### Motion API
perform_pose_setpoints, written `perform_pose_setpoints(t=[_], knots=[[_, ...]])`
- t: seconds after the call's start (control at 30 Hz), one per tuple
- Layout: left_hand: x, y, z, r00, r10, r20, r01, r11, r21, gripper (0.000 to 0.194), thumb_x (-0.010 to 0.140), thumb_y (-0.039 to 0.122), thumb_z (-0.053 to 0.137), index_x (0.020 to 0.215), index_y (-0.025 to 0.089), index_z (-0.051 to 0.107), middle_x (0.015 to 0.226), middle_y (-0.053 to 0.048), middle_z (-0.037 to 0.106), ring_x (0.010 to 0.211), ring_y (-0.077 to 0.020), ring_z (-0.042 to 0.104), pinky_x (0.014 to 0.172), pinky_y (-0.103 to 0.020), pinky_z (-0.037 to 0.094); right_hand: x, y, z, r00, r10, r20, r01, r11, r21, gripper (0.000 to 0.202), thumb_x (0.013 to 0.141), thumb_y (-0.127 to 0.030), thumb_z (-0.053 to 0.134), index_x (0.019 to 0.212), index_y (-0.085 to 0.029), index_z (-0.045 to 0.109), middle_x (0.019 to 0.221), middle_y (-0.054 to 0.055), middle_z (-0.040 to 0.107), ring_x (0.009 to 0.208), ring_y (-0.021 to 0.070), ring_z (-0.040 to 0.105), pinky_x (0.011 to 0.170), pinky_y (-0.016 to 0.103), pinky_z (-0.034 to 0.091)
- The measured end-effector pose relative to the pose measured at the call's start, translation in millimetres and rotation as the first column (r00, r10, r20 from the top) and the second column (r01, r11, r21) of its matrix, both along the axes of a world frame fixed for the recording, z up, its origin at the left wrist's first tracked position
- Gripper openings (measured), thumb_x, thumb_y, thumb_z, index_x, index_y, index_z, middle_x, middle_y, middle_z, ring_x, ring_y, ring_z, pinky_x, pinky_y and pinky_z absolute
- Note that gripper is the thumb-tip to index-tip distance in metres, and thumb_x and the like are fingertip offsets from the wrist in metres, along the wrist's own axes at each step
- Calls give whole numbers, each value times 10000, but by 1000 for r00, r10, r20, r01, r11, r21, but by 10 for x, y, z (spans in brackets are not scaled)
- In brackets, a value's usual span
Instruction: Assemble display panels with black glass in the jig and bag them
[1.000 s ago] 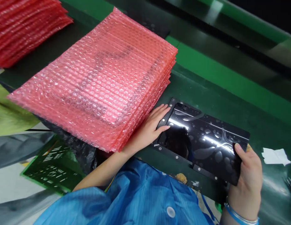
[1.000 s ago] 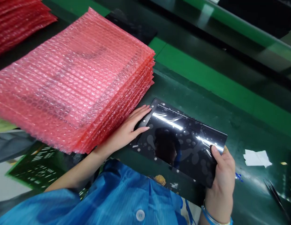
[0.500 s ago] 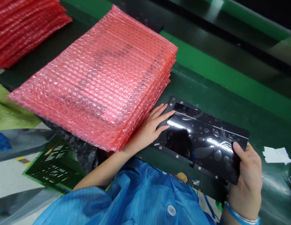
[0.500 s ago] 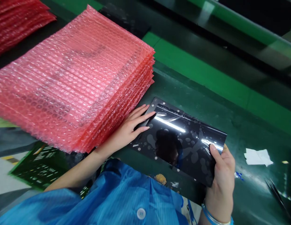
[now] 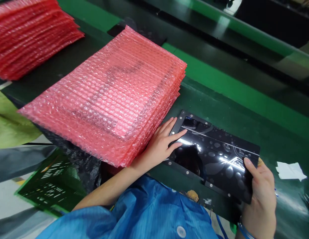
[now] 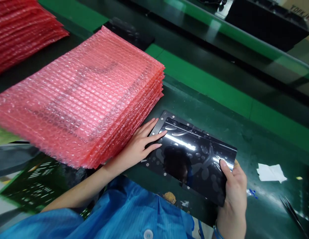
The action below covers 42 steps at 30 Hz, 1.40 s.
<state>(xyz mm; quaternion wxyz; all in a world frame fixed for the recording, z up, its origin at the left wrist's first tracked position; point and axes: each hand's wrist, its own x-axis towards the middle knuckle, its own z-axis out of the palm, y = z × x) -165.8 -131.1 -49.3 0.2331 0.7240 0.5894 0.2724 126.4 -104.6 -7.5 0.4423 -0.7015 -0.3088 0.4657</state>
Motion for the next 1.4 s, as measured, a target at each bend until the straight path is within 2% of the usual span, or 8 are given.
perform_pose_setpoints(t=[0.33,0.5,0.57,0.73,0.83,0.93,1.13,1.4], knots=[[19,3,7,1000,8,1,-8,1000,-8,404,983,303,530,1384,288,580,1616,-119,325,1505,-277,282,1167,-542,354,182,38,-44,927,203,315,-188,979,-77,479,639,-626,727,864,-216,626,600,-17,613,523,165,538,550,305,428],[-13,3,-2,999,32,-12,-32,999,-12,418,975,282,540,1392,287,573,1631,-104,288,1503,-290,287,1176,-567,330,347,154,190,355,442,824,-238,895,-377,548,714,-775,547,551,-254,501,442,12,469,442,146,315,500,310,248],[-25,1,2,998,42,-43,-42,999,4,404,974,275,541,1374,284,592,1632,-100,286,1504,-304,281,1171,-579,331,409,222,241,253,409,877,-202,909,-365,548,761,-766,488,567,-256,532,489,42,533,458,160,341,520,317,251],[298,-37,83,985,82,-153,-51,980,193,415,965,195,527,1373,241,584,1601,-145,342,1504,-335,265,1127,-591,380,579,437,99,511,358,782,-296,927,-231,611,708,-836,464,603,-237,527,483,11,543,488,160,456,537,296,310],[780,-119,131,967,-203,-155,239,933,269,435,962,227,527,1396,193,548,1579,-143,388,1493,-306,305,1130,-532,405,638,597,-38,666,412,621,-388,903,-183,615,656,-844,534,671,-229,530,534,0,574,499,145,483,546,286,351],[1222,-213,111,857,-471,-210,511,833,214,504,963,378,535,1417,161,527,1562,-127,420,1454,-304,385,1142,-495,410,604,724,-93,621,459,635,-420,879,-225,529,665,-742,646,657,-231,507,580,-8,584,563,151,524,576,278,356],[1457,-222,22,787,-506,-353,581,801,146,490,1002,379,448,1399,111,551,1536,-114,454,1425,-304,429,1163,-472,381,421,813,-39,402,508,762,-355,853,-382,481,699,-555,777,605,-237,428,603,-7,568,608,160,494,566,282,272],[1437,-88,135,738,-554,-386,632,768,107,469,995,402,464,1334,114,615,1463,-147,545,1378,-311,486,1140,-477,399,432,818,-37,488,494,719,-399,860,-319,456,720,-502,789,615,-229,440,659,0,612,647,158,524,583,273,264]])
